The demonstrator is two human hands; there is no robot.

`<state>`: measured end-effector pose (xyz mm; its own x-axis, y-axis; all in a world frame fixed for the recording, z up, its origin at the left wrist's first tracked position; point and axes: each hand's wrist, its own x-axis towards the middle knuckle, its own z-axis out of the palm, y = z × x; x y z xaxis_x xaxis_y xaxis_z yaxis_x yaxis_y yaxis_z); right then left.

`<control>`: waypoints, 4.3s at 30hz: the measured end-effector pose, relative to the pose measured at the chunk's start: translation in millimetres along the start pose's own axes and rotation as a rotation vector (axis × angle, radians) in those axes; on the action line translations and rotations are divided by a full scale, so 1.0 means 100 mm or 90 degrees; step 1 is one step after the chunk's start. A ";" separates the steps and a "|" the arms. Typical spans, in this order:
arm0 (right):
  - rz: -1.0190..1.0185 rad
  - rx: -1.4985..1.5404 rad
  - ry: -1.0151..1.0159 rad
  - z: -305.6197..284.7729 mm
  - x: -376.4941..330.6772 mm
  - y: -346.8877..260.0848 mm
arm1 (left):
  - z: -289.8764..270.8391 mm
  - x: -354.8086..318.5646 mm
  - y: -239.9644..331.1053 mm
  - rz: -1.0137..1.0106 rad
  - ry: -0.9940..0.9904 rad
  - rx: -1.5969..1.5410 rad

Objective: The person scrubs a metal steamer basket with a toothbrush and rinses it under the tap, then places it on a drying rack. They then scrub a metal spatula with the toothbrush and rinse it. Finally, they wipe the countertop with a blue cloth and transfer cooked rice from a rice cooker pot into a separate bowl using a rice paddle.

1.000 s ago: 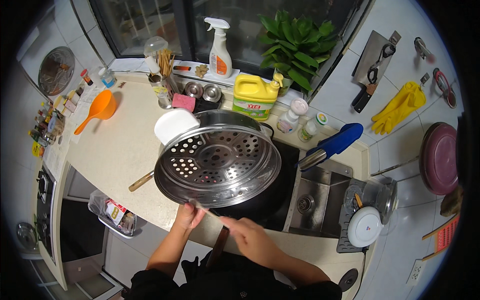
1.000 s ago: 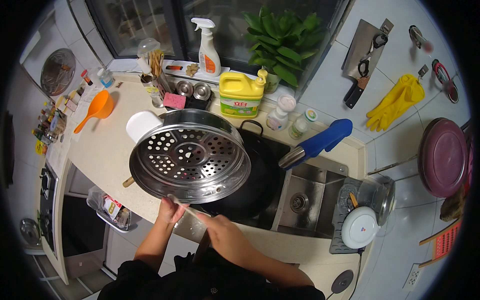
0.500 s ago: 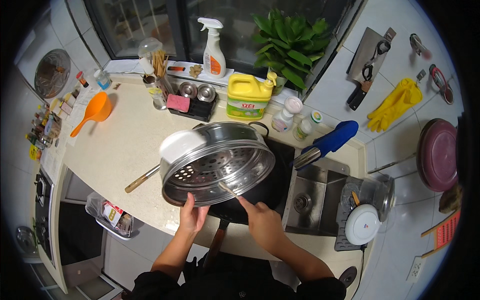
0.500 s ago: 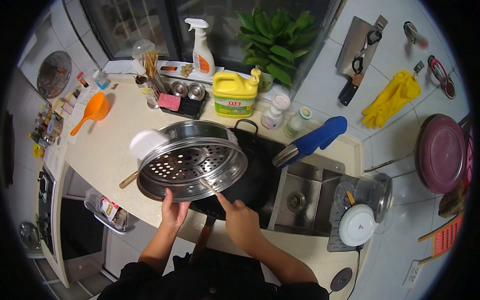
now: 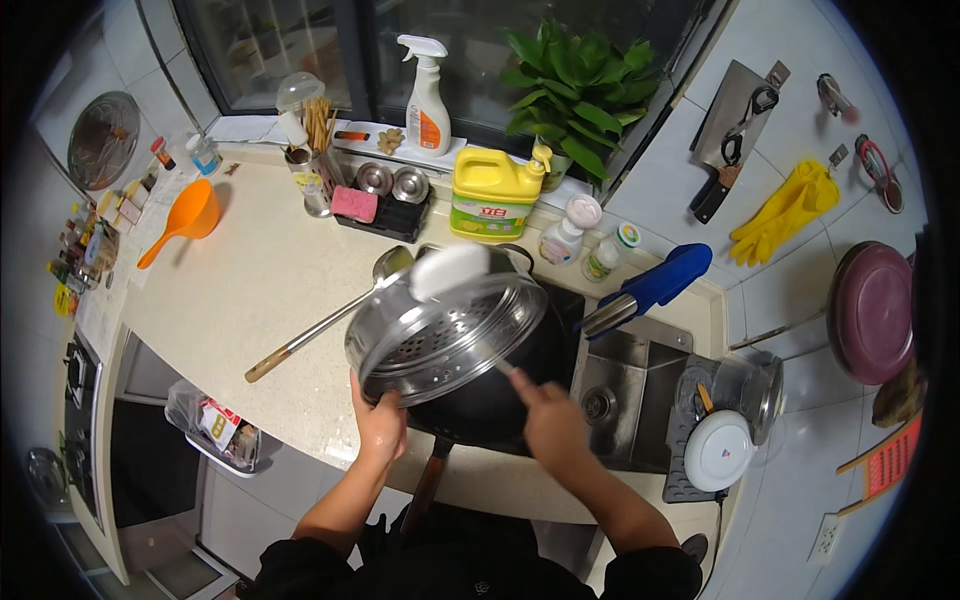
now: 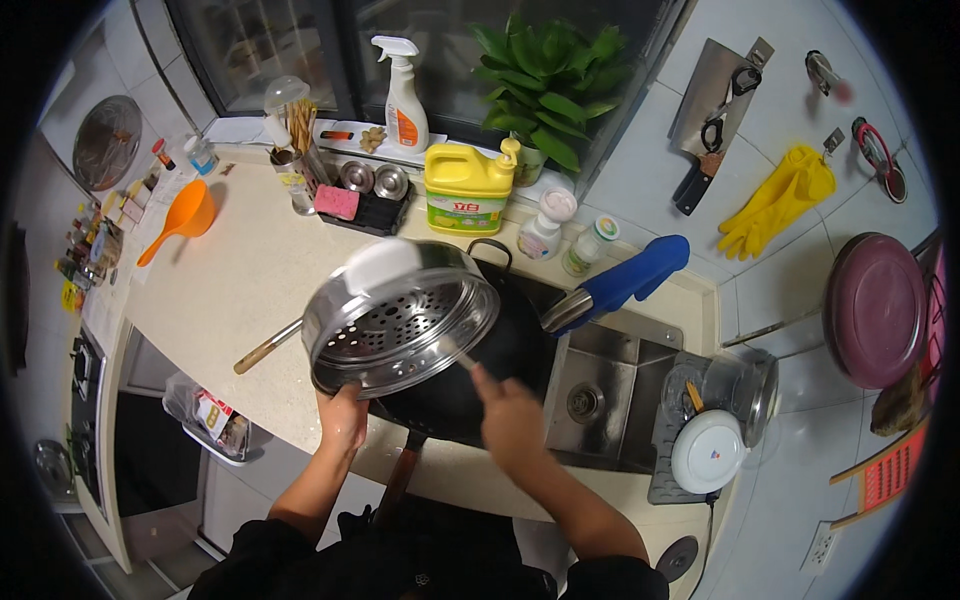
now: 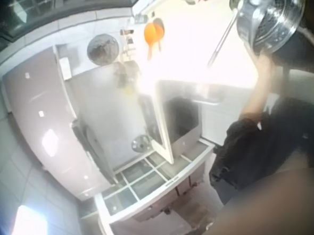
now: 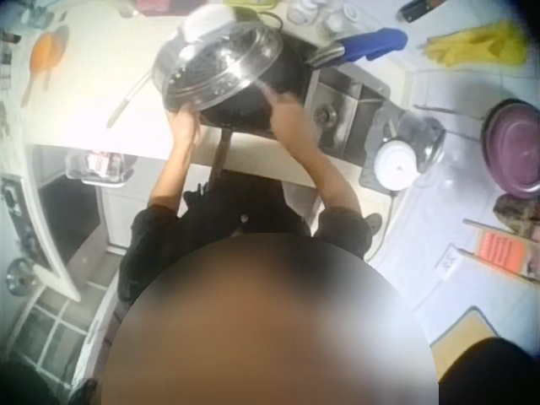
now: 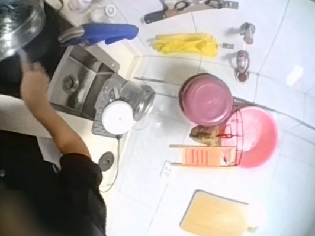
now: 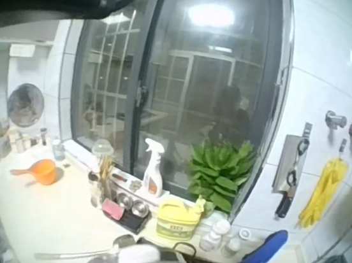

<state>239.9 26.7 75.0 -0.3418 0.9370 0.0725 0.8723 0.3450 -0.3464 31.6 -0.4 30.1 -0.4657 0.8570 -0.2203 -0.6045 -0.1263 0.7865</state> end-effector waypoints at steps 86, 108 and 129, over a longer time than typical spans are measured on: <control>-0.056 0.255 -0.351 -0.24 0.39 0.09 | 0.60 0.70 1.43 0.091 -0.339 0.852; -0.346 -0.369 -0.321 -0.97 1.19 -0.58 | 0.26 1.18 1.34 -0.427 -0.377 0.627; -0.645 -0.136 -0.108 -1.06 1.27 -0.65 | 0.68 0.12 1.79 -0.164 -0.281 0.413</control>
<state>176.8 128.6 205.9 -0.9769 0.1900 0.0983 0.1885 0.9818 -0.0238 -38.6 21.2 207.7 0.0151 0.9543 -0.2985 -0.1013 0.2984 0.9490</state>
